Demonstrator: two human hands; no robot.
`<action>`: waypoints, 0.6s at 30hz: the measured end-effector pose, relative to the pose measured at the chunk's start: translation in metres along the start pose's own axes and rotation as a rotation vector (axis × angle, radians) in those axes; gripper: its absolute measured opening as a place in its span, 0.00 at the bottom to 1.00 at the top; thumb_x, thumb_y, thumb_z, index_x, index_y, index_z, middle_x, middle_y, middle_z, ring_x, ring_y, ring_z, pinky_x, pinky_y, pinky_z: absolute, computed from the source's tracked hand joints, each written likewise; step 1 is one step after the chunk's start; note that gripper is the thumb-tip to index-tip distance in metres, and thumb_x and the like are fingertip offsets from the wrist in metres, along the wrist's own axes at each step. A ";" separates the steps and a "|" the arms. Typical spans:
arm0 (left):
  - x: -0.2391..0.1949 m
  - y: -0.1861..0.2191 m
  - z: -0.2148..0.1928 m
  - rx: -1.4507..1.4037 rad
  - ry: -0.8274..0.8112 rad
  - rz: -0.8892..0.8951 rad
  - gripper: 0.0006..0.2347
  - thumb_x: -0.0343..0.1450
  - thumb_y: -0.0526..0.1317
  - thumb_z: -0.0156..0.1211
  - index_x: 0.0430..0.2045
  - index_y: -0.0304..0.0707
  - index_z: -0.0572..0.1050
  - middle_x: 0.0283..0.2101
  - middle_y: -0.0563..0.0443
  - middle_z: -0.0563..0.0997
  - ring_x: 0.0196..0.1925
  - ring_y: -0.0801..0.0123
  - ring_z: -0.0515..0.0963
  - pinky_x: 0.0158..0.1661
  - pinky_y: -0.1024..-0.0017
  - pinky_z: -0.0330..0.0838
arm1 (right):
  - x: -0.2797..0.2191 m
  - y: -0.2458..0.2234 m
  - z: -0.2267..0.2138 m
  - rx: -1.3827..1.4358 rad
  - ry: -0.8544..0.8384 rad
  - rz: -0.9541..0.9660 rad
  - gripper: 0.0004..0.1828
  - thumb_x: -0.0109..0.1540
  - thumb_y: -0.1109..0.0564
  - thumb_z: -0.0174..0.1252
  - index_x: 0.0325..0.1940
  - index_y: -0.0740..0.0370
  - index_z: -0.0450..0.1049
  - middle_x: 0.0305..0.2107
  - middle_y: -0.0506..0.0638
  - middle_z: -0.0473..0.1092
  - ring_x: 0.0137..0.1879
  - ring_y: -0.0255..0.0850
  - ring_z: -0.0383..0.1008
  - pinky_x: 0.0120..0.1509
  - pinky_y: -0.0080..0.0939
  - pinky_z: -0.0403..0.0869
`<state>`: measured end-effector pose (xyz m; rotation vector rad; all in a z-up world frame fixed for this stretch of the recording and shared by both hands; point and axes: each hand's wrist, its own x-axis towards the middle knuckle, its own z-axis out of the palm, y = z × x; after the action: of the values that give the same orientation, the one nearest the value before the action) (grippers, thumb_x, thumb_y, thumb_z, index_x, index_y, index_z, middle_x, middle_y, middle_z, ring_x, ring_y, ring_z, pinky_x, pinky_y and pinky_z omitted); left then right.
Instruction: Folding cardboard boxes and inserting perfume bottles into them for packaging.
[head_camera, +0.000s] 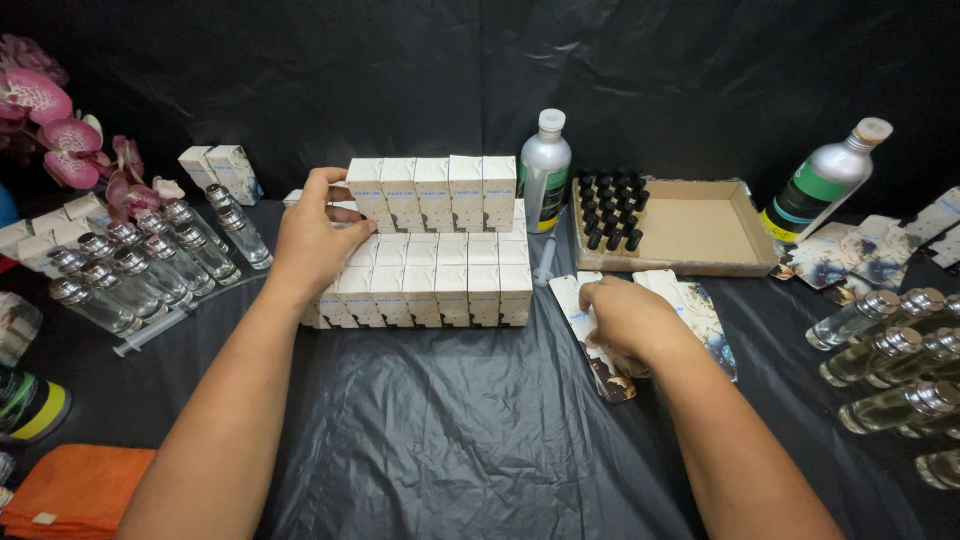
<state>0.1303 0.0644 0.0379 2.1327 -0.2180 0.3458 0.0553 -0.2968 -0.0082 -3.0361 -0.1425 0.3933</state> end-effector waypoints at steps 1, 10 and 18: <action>0.000 0.000 0.000 0.000 0.000 0.000 0.26 0.65 0.25 0.68 0.59 0.36 0.68 0.51 0.36 0.80 0.50 0.53 0.84 0.48 0.60 0.79 | 0.001 0.000 0.000 0.000 0.000 0.000 0.24 0.54 0.55 0.73 0.54 0.56 0.78 0.49 0.62 0.75 0.57 0.63 0.78 0.61 0.56 0.77; -0.001 0.002 0.001 0.028 0.017 -0.022 0.26 0.65 0.26 0.68 0.59 0.37 0.68 0.51 0.37 0.81 0.50 0.54 0.84 0.48 0.61 0.79 | 0.002 0.001 0.003 0.004 0.014 0.010 0.24 0.53 0.55 0.73 0.53 0.56 0.79 0.47 0.62 0.76 0.55 0.62 0.79 0.59 0.56 0.78; -0.013 0.006 -0.005 -0.029 0.163 0.050 0.24 0.66 0.29 0.67 0.57 0.35 0.68 0.50 0.37 0.81 0.50 0.51 0.84 0.46 0.58 0.79 | -0.003 0.000 0.000 0.023 0.024 0.079 0.32 0.53 0.53 0.75 0.59 0.55 0.74 0.54 0.65 0.71 0.56 0.69 0.77 0.58 0.64 0.78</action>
<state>0.1154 0.0659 0.0408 2.0615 -0.1807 0.5405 0.0529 -0.2967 -0.0072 -3.0292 -0.0157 0.3608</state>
